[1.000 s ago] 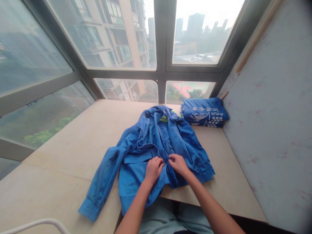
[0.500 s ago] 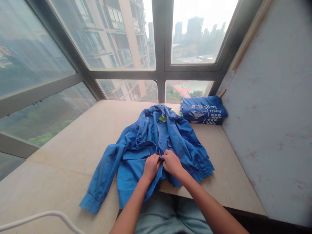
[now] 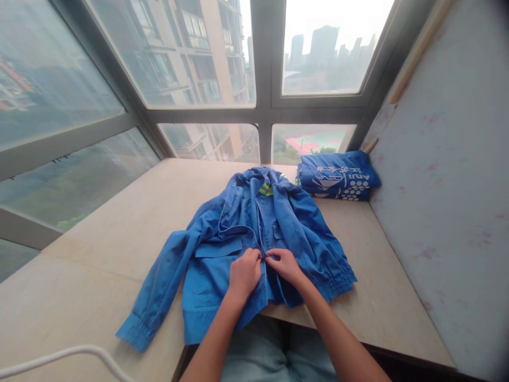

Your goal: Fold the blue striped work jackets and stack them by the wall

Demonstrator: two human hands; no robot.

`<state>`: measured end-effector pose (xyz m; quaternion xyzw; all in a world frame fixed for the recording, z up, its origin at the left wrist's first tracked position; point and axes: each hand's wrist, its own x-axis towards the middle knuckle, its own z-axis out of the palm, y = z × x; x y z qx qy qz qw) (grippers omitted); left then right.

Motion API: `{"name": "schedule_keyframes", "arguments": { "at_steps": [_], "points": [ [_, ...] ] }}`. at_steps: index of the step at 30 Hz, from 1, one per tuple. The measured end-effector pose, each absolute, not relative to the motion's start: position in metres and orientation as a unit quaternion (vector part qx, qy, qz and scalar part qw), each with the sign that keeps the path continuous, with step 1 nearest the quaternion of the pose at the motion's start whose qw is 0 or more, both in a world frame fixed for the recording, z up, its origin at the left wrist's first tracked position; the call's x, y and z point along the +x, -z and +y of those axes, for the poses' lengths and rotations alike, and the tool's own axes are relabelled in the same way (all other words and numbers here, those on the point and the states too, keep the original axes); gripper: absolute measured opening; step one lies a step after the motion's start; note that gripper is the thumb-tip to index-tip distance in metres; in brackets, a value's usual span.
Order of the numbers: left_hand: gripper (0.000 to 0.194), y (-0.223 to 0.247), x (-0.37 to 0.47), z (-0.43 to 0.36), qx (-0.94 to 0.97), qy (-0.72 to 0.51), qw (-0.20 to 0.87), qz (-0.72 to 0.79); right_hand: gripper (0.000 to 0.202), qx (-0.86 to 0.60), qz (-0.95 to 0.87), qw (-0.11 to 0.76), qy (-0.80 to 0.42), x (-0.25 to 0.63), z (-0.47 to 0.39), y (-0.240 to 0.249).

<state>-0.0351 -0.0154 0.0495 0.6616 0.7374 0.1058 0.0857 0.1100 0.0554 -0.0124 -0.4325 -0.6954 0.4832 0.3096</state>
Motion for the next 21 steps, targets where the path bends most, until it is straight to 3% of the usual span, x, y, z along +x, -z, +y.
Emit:
{"name": "schedule_keyframes", "arguments": {
  "at_steps": [5, 12, 17, 21],
  "points": [
    [0.016, -0.072, -0.028, -0.008, 0.57, -0.153, 0.148, 0.793, 0.03, -0.436, -0.63, 0.331, -0.55, 0.11, 0.06, -0.001],
    [0.007, -0.058, -0.024, 0.0, 0.465, -0.39, 0.211, 0.766, 0.022, -0.443, -0.663, 0.347, -0.494, 0.104, 0.051, 0.003],
    [0.02, -0.033, -0.009, -0.006, 0.202, -0.585, 0.422, 0.663, 0.015, -0.491, -0.707, 0.315, -0.4, 0.094, 0.04, 0.01],
    [0.021, -0.022, 0.005, -0.01, 0.069, -0.662, 0.429, 0.611, 0.014, -0.499, -0.704, 0.317, -0.393, 0.093, 0.038, 0.01]
  ]
}}
